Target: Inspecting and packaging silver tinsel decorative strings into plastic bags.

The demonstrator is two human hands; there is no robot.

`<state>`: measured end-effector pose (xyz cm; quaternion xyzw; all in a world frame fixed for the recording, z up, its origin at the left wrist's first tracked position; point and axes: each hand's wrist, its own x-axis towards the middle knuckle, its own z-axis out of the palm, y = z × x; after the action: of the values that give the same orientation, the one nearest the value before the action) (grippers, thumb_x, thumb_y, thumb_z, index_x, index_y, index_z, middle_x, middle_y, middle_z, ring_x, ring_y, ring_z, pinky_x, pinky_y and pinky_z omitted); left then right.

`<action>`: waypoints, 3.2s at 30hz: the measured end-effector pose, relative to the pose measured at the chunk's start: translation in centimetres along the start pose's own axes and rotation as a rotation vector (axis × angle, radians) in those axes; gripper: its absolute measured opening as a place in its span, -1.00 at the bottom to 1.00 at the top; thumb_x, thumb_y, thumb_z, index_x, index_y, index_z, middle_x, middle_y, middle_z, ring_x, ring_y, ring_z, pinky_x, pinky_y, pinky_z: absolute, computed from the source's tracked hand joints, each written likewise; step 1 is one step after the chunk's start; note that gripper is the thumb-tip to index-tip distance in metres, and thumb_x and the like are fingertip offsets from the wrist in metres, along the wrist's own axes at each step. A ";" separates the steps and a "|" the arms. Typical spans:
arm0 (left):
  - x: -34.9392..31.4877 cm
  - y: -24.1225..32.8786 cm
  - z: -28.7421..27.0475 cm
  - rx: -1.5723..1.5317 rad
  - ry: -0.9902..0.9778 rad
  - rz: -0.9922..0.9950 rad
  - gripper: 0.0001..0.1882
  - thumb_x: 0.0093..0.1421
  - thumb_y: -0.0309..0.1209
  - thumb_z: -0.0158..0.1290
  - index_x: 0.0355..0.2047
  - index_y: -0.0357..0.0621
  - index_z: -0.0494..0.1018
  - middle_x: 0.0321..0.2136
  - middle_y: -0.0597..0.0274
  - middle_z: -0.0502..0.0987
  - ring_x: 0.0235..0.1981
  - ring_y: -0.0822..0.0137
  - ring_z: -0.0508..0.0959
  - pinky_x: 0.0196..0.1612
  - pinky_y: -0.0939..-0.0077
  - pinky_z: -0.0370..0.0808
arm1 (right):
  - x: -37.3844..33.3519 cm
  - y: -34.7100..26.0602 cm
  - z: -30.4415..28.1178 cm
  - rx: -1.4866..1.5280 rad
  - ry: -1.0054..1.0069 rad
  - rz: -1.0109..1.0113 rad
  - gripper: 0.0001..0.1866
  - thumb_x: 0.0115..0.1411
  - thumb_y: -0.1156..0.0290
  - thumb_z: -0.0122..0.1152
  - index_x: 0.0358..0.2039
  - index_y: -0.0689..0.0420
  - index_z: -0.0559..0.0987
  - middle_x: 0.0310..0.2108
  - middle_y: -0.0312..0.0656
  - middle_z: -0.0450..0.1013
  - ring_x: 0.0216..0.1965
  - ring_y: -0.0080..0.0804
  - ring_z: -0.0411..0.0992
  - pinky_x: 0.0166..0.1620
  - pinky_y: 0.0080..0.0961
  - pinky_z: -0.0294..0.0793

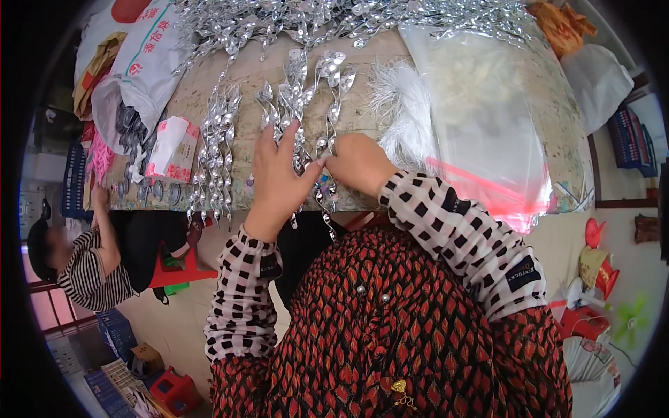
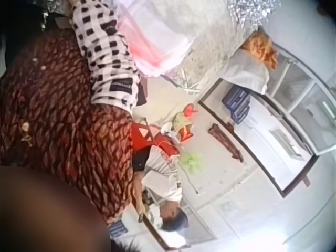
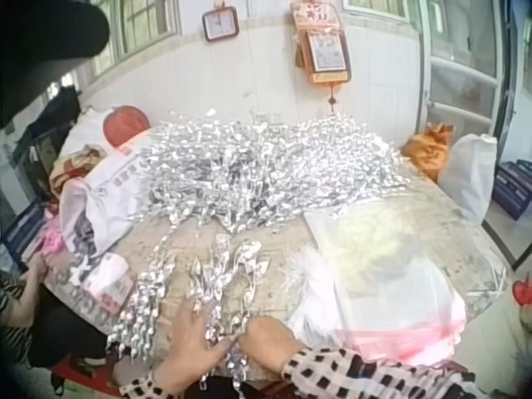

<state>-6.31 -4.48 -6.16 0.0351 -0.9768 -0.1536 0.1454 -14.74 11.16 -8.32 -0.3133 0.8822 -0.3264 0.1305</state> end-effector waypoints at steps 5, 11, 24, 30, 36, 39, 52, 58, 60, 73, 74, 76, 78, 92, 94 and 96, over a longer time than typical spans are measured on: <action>-0.3 -0.1 0.5 -0.098 -0.057 -0.006 -0.26 0.03 -0.26 0.15 0.22 -0.10 0.16 0.17 -0.29 0.08 0.21 -0.22 0.11 0.21 0.03 0.10 | 0.8 -0.3 -1.4 0.641 -0.145 0.334 -0.78 0.07 0.32 0.11 -0.52 0.24 0.53 -0.64 -0.13 0.46 -0.64 -0.38 0.44 -0.58 -0.46 0.39; -0.4 0.2 0.6 -0.089 -0.040 -0.020 -0.28 0.04 -0.31 0.12 0.22 -0.11 0.17 0.17 -0.29 0.09 0.21 -0.21 0.11 0.21 0.04 0.10 | -1.3 -1.5 -3.7 1.130 -0.116 0.432 -0.88 0.11 0.38 0.11 -0.52 0.10 0.47 -0.72 -0.36 0.35 -0.76 -0.66 0.27 -0.71 -0.71 0.17; -0.1 0.3 0.2 -0.133 -0.027 0.015 -0.29 0.02 -0.29 0.13 0.20 -0.16 0.19 0.15 -0.34 0.12 0.17 -0.24 0.17 0.20 0.06 0.15 | -3.5 -1.3 -5.4 1.164 0.133 0.230 -0.86 0.21 0.34 0.13 -0.42 0.11 0.43 -0.63 -0.36 0.43 -0.70 -0.71 0.31 -0.65 -0.79 0.21; -0.4 0.1 -0.8 -0.223 0.057 -0.026 -0.42 0.10 -0.33 0.11 0.12 -0.24 0.27 0.10 -0.26 0.21 0.14 -0.14 0.25 0.19 0.18 0.19 | -5.0 -0.8 -4.5 1.165 0.098 0.258 -0.85 0.25 0.33 0.12 -0.35 0.12 0.42 -0.60 -0.38 0.44 -0.69 -0.74 0.31 -0.64 -0.81 0.21; -3.1 1.6 -2.9 -0.360 0.133 0.009 -0.59 0.15 -0.45 0.07 0.02 -0.28 0.36 0.02 -0.11 0.34 0.06 0.02 0.36 0.10 0.31 0.29 | -6.3 0.2 -5.3 1.195 0.088 0.228 -0.85 0.26 0.32 0.11 -0.32 0.12 0.42 -0.58 -0.37 0.44 -0.68 -0.75 0.31 -0.64 -0.82 0.21; -5.7 2.5 -4.1 -0.343 0.235 0.070 -0.75 0.14 -0.52 0.07 -0.15 -0.29 0.47 -0.25 0.04 0.50 -0.22 0.14 0.49 -0.14 0.40 0.41 | -6.6 0.5 -5.6 1.193 0.112 0.249 -0.85 0.25 0.32 0.12 -0.33 0.12 0.42 -0.58 -0.37 0.45 -0.68 -0.75 0.31 -0.63 -0.82 0.21; -11.0 2.6 1.5 -1.227 -0.522 -0.933 -0.86 0.16 -0.42 0.12 -0.32 -0.22 0.54 -0.44 0.40 0.50 -0.42 0.59 0.43 -0.31 0.69 0.34 | -6.3 0.5 -6.2 1.239 0.149 0.180 -0.85 0.25 0.33 0.13 -0.35 0.12 0.44 -0.59 -0.38 0.43 -0.65 -0.74 0.30 -0.57 -0.80 0.22; -10.6 1.8 2.4 -1.508 -0.310 -1.044 -0.82 0.18 -0.31 0.13 -0.31 -0.17 0.51 -0.52 0.34 0.52 -0.54 0.53 0.43 -0.40 0.69 0.36 | -6.8 0.6 -7.4 1.194 0.205 0.169 -0.85 0.25 0.32 0.13 -0.35 0.12 0.45 -0.60 -0.40 0.43 -0.65 -0.74 0.30 -0.57 -0.82 0.21; -10.4 2.0 2.3 -1.670 -0.238 -1.079 -0.81 0.21 -0.30 0.10 -0.28 -0.13 0.44 -0.51 0.32 0.52 -0.51 0.48 0.45 -0.39 0.67 0.38 | -7.1 0.8 -7.2 1.157 0.203 0.176 -0.84 0.25 0.30 0.13 -0.37 0.11 0.46 -0.61 -0.42 0.42 -0.65 -0.73 0.31 -0.56 -0.80 0.23; -6.7 8.2 -8.6 -1.164 0.587 -0.239 -0.35 0.34 -0.07 -0.18 0.24 -0.30 0.02 -0.13 -0.01 0.46 -0.17 0.22 0.48 -0.02 0.34 0.38 | -7.1 -6.0 -1.4 0.043 0.098 -0.832 -0.88 -0.04 0.40 0.08 -0.48 0.13 0.38 -0.62 -0.22 0.34 -0.54 -0.25 0.43 -0.47 -0.30 0.43; -6.4 8.7 -9.0 -1.205 0.650 -0.279 -0.38 0.35 -0.10 -0.20 0.23 -0.31 0.03 -0.20 0.01 0.48 -0.18 0.23 0.47 -0.04 0.30 0.36 | -7.4 -6.1 -1.2 0.043 0.096 -0.835 -0.88 -0.04 0.40 0.08 -0.48 0.13 0.38 -0.62 -0.22 0.34 -0.54 -0.25 0.43 -0.47 -0.30 0.43; -6.7 7.1 -9.1 -1.290 0.556 -0.216 -0.40 0.35 -0.14 -0.19 0.23 -0.31 0.03 -0.29 0.02 0.49 -0.31 0.27 0.48 -0.16 0.36 0.42 | -8.1 -5.9 -1.0 0.071 0.025 -0.820 -0.87 -0.03 0.41 0.08 -0.46 0.15 0.38 -0.62 -0.22 0.34 -0.52 -0.26 0.44 -0.46 -0.32 0.44; -6.9 6.8 -9.5 -1.374 0.462 -0.155 -0.43 0.36 -0.18 -0.18 0.22 -0.30 0.02 -0.39 0.03 0.50 -0.44 0.30 0.50 -0.29 0.43 0.48 | -8.5 -5.4 -1.5 0.060 -0.026 -0.801 -0.88 0.01 0.39 0.09 -0.46 0.14 0.40 -0.60 -0.21 0.36 -0.50 -0.24 0.45 -0.46 -0.31 0.44; -5.4 5.0 -7.2 -1.153 -0.249 -0.557 -0.83 0.24 -0.42 0.01 -0.21 -0.25 0.44 -0.51 0.41 0.41 -0.50 0.60 0.42 -0.41 0.68 0.37 | -3.3 3.9 -6.7 -0.443 0.188 -0.364 -0.82 -0.03 0.48 0.12 -0.35 0.08 0.57 -0.33 -0.16 0.37 -0.23 -0.12 0.32 -0.17 -0.28 0.30; -4.6 5.4 -6.7 -1.162 -0.455 -0.609 -0.82 0.23 -0.39 0.04 -0.22 -0.23 0.44 -0.52 0.43 0.40 -0.60 0.60 0.39 -0.51 0.71 0.32 | -3.1 3.8 -6.4 -0.454 0.158 -0.347 -0.83 -0.02 0.48 0.12 -0.36 0.08 0.56 -0.31 -0.15 0.36 -0.21 -0.13 0.32 -0.16 -0.28 0.29; -4.2 5.0 -5.7 -1.181 -0.459 -0.596 -0.79 0.22 -0.35 0.07 -0.21 -0.21 0.44 -0.52 0.43 0.41 -0.67 0.58 0.37 -0.56 0.72 0.32 | -2.9 3.9 -6.0 -0.466 0.128 -0.330 -0.84 -0.02 0.48 0.12 -0.36 0.07 0.55 -0.29 -0.15 0.35 -0.19 -0.13 0.31 -0.15 -0.27 0.27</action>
<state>-0.74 -0.87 -0.56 0.1832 -0.6848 -0.6954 -0.1179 -16.92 18.24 -6.30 -0.4526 0.8771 -0.1511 -0.0557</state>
